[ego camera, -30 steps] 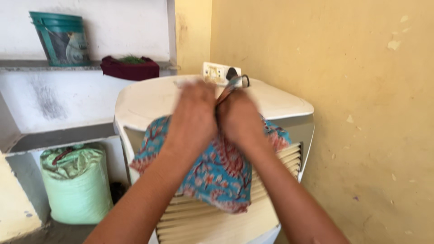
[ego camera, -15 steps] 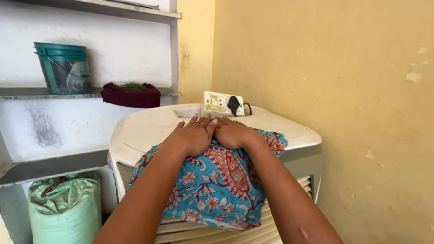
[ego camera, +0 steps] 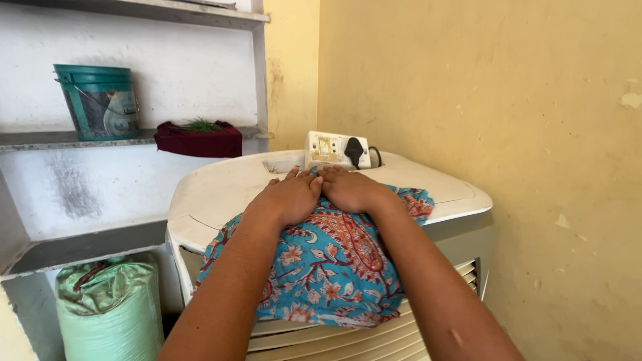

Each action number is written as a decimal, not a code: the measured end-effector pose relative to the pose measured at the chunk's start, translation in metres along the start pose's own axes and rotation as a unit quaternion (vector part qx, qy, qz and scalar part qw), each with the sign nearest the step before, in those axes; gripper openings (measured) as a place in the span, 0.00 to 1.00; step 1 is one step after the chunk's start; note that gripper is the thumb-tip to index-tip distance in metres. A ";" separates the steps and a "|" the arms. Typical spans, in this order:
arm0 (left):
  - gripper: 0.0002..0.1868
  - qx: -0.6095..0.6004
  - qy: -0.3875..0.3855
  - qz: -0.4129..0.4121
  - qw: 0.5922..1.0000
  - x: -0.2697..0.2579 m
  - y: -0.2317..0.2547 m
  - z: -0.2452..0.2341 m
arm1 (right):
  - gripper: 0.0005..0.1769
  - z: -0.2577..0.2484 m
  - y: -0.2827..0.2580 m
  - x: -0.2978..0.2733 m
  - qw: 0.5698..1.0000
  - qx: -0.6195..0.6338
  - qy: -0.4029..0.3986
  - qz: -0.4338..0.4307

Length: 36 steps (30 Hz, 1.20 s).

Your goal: The person wipes the front grill and top surface of a white air cooler using a patterned cloth. They clean the horizontal slats of the front grill and then move to the top, wiping around the power socket and inside the water tank opening.

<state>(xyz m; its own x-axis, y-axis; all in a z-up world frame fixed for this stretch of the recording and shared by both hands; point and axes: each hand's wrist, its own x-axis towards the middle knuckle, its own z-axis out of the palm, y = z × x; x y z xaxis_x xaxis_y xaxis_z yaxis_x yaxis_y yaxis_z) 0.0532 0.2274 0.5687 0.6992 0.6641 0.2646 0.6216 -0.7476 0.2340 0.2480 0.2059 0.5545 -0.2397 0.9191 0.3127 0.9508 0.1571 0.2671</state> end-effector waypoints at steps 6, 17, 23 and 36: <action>0.32 0.015 0.054 0.103 0.993 -0.032 0.007 0.005 | 0.31 -0.033 -0.029 -0.051 0.982 0.171 0.060 0.045; 0.28 0.038 0.087 -0.095 0.991 -0.067 0.024 -0.021 | 0.26 -0.052 -0.058 -0.054 0.970 0.092 0.046 0.218; 0.34 0.005 0.092 -0.069 0.993 -0.048 0.006 -0.005 | 0.27 -0.045 -0.049 -0.061 0.989 0.123 0.085 0.021; 0.34 -0.089 0.039 0.169 0.981 -0.071 0.021 -0.017 | 0.21 -0.053 -0.058 -0.060 0.982 -0.027 0.072 0.174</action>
<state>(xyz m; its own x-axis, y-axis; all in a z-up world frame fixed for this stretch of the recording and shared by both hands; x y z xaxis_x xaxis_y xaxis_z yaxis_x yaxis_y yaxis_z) 0.0108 0.1645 0.5706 0.8220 0.3806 0.4235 0.2823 -0.9183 0.2775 0.1967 0.1229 0.5683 0.0697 0.8527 0.5178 0.9689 -0.1814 0.1683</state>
